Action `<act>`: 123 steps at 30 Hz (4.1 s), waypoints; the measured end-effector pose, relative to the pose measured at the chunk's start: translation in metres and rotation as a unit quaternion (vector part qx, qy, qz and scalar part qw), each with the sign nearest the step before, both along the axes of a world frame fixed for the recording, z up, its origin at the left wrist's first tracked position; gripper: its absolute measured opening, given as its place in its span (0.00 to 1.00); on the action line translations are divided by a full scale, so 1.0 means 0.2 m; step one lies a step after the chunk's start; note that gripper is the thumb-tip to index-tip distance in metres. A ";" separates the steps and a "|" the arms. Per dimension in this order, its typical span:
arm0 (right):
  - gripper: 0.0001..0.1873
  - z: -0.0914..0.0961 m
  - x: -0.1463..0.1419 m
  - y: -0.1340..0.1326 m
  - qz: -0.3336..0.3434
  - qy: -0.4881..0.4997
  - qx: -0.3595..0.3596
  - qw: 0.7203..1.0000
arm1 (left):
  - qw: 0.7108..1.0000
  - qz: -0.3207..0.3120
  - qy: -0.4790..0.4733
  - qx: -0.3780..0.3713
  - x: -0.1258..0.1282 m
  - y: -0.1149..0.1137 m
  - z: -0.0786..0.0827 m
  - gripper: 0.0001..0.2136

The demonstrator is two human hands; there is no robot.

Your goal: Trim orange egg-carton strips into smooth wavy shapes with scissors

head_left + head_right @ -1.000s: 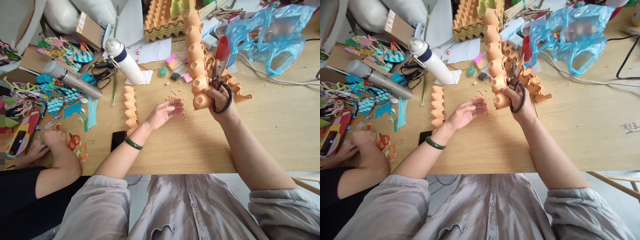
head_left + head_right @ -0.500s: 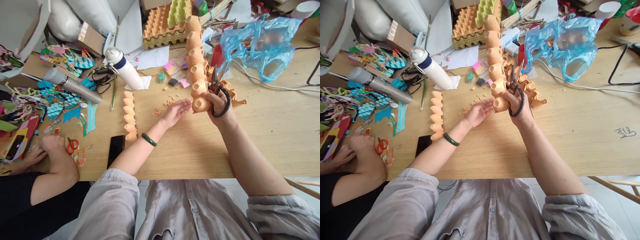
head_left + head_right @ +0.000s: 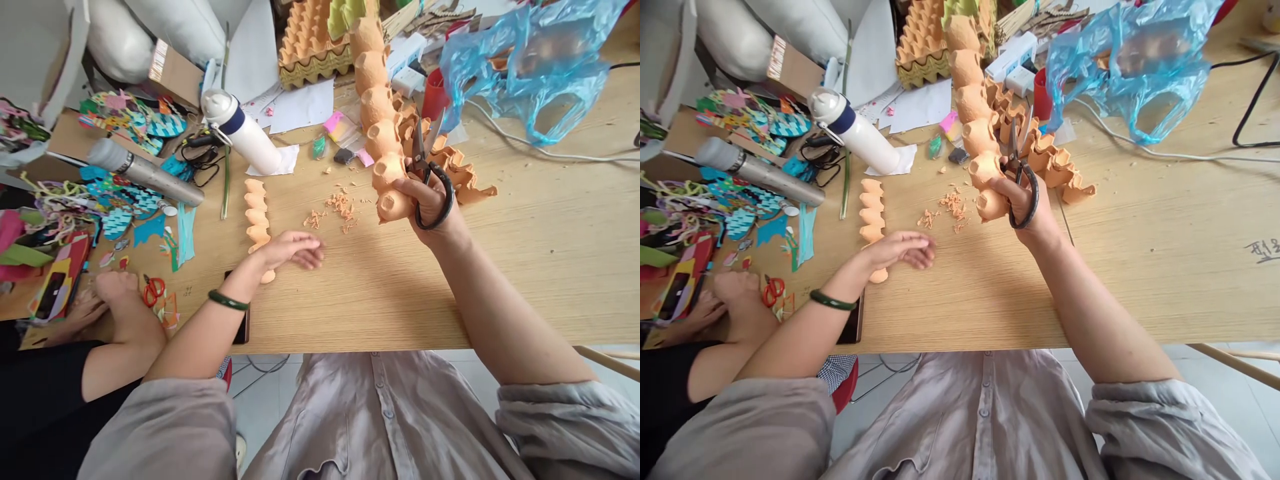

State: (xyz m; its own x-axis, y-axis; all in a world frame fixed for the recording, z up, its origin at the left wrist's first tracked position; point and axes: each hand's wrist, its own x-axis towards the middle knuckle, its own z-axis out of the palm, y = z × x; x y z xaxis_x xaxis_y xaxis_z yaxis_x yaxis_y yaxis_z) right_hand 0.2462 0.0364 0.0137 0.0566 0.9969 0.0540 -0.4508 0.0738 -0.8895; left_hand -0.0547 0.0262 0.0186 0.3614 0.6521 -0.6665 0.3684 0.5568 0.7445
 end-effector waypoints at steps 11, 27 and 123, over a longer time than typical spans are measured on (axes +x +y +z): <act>0.24 -0.04 -0.09 -0.06 0.048 -0.007 -0.062 0.997 | 0.921 0.260 -0.262 0.122 0.51 0.01 0.03 0.14; 0.28 0.01 -0.11 -0.18 0.095 -0.373 0.097 0.918 | 0.812 0.454 -0.246 0.272 0.48 -0.10 -0.03 0.15; 0.29 -0.09 -0.23 -0.30 0.032 -0.731 0.195 0.653 | 0.731 0.577 -0.160 0.328 0.48 -0.13 -0.03 0.16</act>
State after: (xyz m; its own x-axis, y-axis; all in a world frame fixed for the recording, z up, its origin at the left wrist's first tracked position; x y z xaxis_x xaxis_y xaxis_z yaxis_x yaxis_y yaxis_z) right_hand 0.2003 -0.0243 -0.0039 -0.3805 0.8894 0.2534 0.8466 0.4453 -0.2915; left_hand 0.0422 -0.0002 0.0122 -0.6116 0.7875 -0.0762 -0.3167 -0.1555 0.9357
